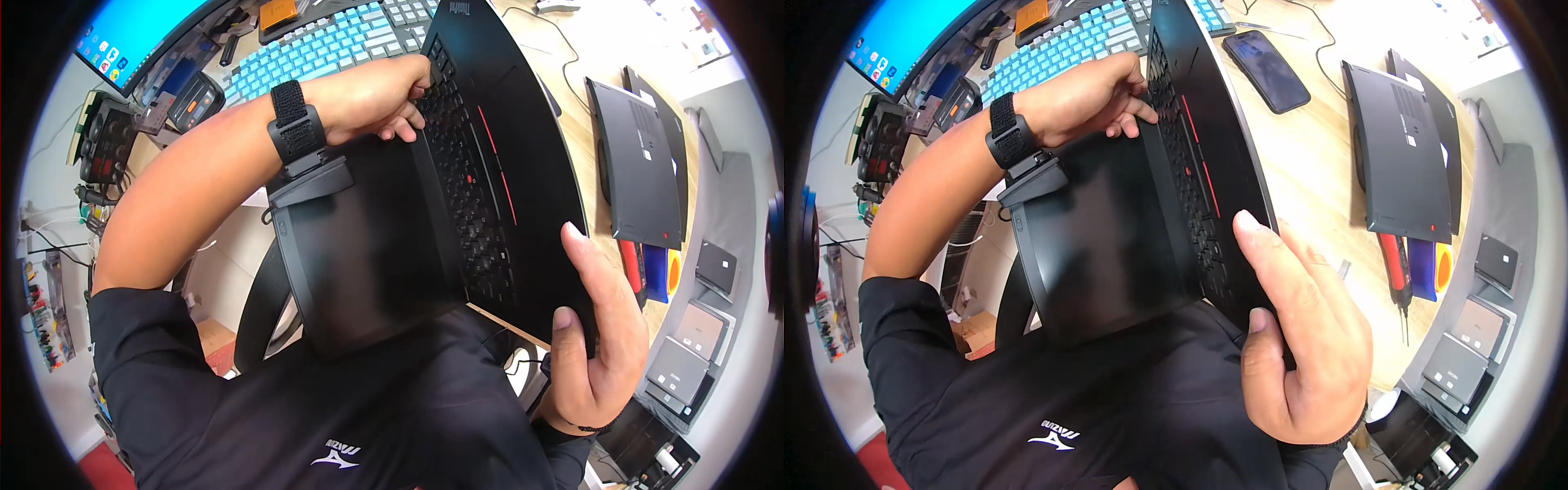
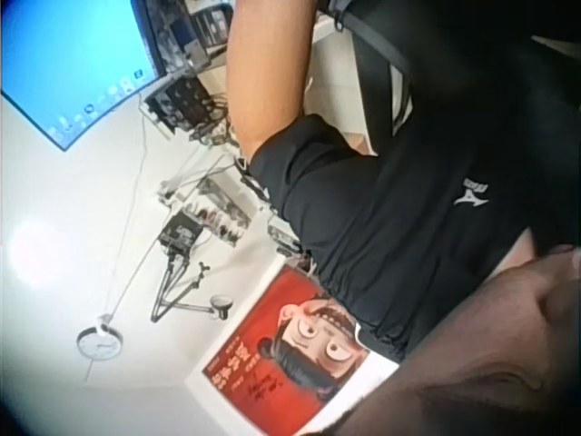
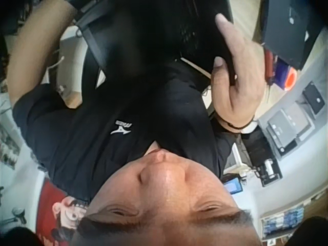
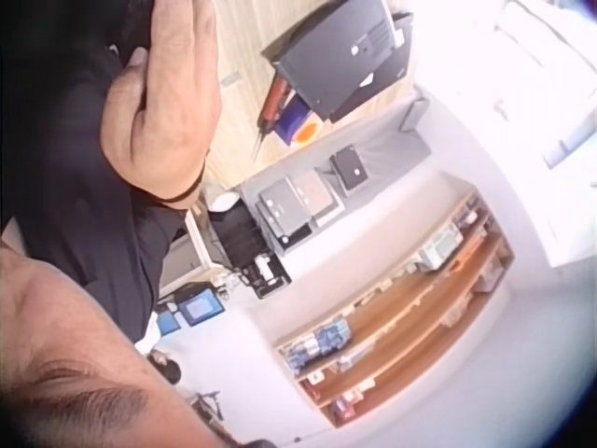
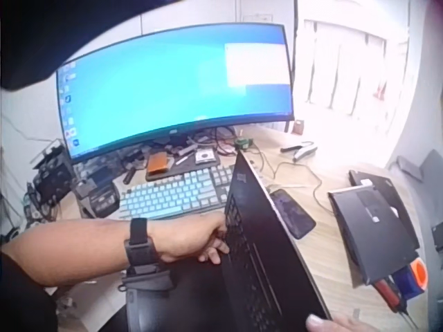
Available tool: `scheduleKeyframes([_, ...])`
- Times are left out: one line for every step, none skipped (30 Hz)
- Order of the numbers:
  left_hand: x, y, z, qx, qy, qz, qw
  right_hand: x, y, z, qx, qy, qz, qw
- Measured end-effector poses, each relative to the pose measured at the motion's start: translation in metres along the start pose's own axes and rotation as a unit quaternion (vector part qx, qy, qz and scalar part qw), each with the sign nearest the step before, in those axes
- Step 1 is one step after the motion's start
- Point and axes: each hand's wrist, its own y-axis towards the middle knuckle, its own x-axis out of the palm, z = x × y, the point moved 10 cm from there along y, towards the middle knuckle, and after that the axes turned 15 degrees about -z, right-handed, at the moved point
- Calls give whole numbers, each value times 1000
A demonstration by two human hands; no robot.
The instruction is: The person disassembles a laptop by removing the back cover and unscrewing internal components. They use a power screwdriver to remove screws from the battery area and then detach the battery pack. The person then reassembles the laptop by placing the back cover back on and securing it.
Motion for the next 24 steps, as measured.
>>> scheduleKeyframes([-2,1,-2,2,-10,2,1000,0,-1,1,-3,2,1,1000])
scheduleKeyframes([-4,1,-3,4,-20,3,1000,0,-1,2,-5,3,3,1000])
scheduleKeyframes([-6,2,-4,6,-30,4,1000,0,-2,2,-7,5,3,1000])
scheduleKeyframes([-7,1,-6,9,-38,0,999,-1,-2,4,-8,7,4,1000])
scheduleKeyframes([-7,2,-8,12,-46,-6,999,-1,-2,5,-8,6,4,1000])
scheduleKeyframes([-6,3,-9,16,-54,-12,998,-1,-2,6,-9,5,4,1000])
scheduleKeyframes([-6,3,-10,17,-61,-20,998,-1,-2,6,-11,4,4,1000])
scheduleKeyframes([-4,4,-9,18,-67,-28,997,-1,-1,6,-7,4,3,1000])
scheduleKeyframes([-3,5,-9,19,-73,-36,997,-2,-1,6,-1,5,2,1000])
scheduleKeyframes([-1,8,-8,22,-73,-41,996,-2,-1,6,11,8,0,1000])
scheduleKeyframes([1,9,-7,27,-74,-42,996,-2,-1,6,12,9,1,1000])
scheduleKeyframes([2,11,-6,31,-76,-44,996,-3,-2,6,14,11,3,1000])
scheduleKeyframes([2,11,-5,31,-70,-44,996,-3,-3,8,8,10,9,1000])
scheduleKeyframes([3,12,-5,32,-66,-44,996,-4,-4,10,9,6,13,1000])
scheduleKeyframes([3,11,-6,32,-62,-43,997,-4,-5,12,9,4,17,1000])
scheduleKeyframes([1,10,-7,27,-60,-39,997,-4,-6,14,16,0,20,1000])
scheduleKeyframes([0,10,-6,22,-58,-37,997,-6,-7,16,23,-4,21,999])
scheduleKeyframes([-1,10,-5,17,-55,-35,998,-6,-7,17,30,-8,23,999])
scheduleKeyframes([-4,8,0,23,-40,-30,998,-7,-7,17,35,-11,21,999])
scheduleKeyframes([-6,7,4,28,-27,-26,999,-8,-7,17,42,-14,18,999])
scheduleKeyframes([-8,6,9,33,-13,-23,999,-9,-8,18,48,-18,16,999])
scheduleKeyframes([-13,6,14,44,-3,-19,999,-10,-9,19,52,-23,15,998])
scheduleKeyframes([-17,0,18,51,-8,-3,999,-10,-9,20,52,-23,12,998])
scheduleKeyframes([-20,-5,21,58,-13,13,998,-10,-10,21,52,-22,9,998])
